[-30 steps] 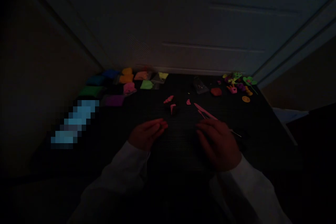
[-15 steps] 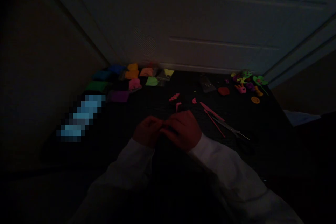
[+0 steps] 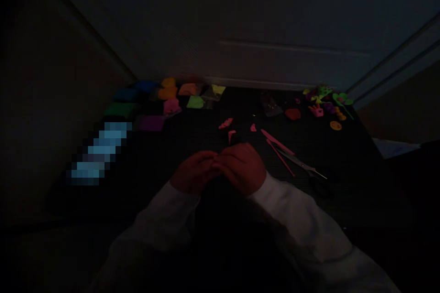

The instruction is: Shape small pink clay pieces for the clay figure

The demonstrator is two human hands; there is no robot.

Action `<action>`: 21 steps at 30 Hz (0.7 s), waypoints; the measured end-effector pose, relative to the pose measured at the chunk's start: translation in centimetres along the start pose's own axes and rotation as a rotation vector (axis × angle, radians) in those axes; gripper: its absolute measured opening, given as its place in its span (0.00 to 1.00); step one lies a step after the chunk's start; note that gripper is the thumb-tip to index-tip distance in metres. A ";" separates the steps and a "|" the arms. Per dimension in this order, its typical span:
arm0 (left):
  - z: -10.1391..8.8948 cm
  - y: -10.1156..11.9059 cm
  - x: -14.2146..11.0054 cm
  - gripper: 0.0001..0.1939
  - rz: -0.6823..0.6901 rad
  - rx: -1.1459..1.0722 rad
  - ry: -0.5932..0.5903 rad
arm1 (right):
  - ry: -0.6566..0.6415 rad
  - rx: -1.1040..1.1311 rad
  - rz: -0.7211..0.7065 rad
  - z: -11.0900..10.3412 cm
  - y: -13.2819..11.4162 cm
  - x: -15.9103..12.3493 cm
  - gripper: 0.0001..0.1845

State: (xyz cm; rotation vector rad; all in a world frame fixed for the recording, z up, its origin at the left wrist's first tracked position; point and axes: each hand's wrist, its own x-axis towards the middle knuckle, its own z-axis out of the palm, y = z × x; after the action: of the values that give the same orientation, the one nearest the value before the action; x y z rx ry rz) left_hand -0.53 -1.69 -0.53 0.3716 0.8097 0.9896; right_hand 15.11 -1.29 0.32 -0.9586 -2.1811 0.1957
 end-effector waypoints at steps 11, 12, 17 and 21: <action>0.3 0.0 0.2 0.16 0.044 0.001 0.029 | 0.024 0.138 -0.012 0.2 -0.2 -0.1 0.14; 0.3 0.0 0.2 0.16 0.058 -0.002 0.033 | 0.037 0.133 0.003 0.0 -0.3 -0.1 0.14; 0.1 0.2 -0.1 0.14 0.116 -0.009 0.042 | 0.057 0.100 0.060 -0.6 -0.6 0.1 0.10; 0.0 0.3 -0.1 0.16 0.160 0.006 0.071 | 0.041 0.109 0.077 -0.7 -0.5 0.0 0.10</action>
State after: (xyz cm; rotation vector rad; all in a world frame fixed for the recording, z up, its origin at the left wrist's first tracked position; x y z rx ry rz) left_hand -0.71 -1.60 -0.27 0.4129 0.8576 1.1547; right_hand 15.29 -1.76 1.05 -0.9773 -2.0753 0.3255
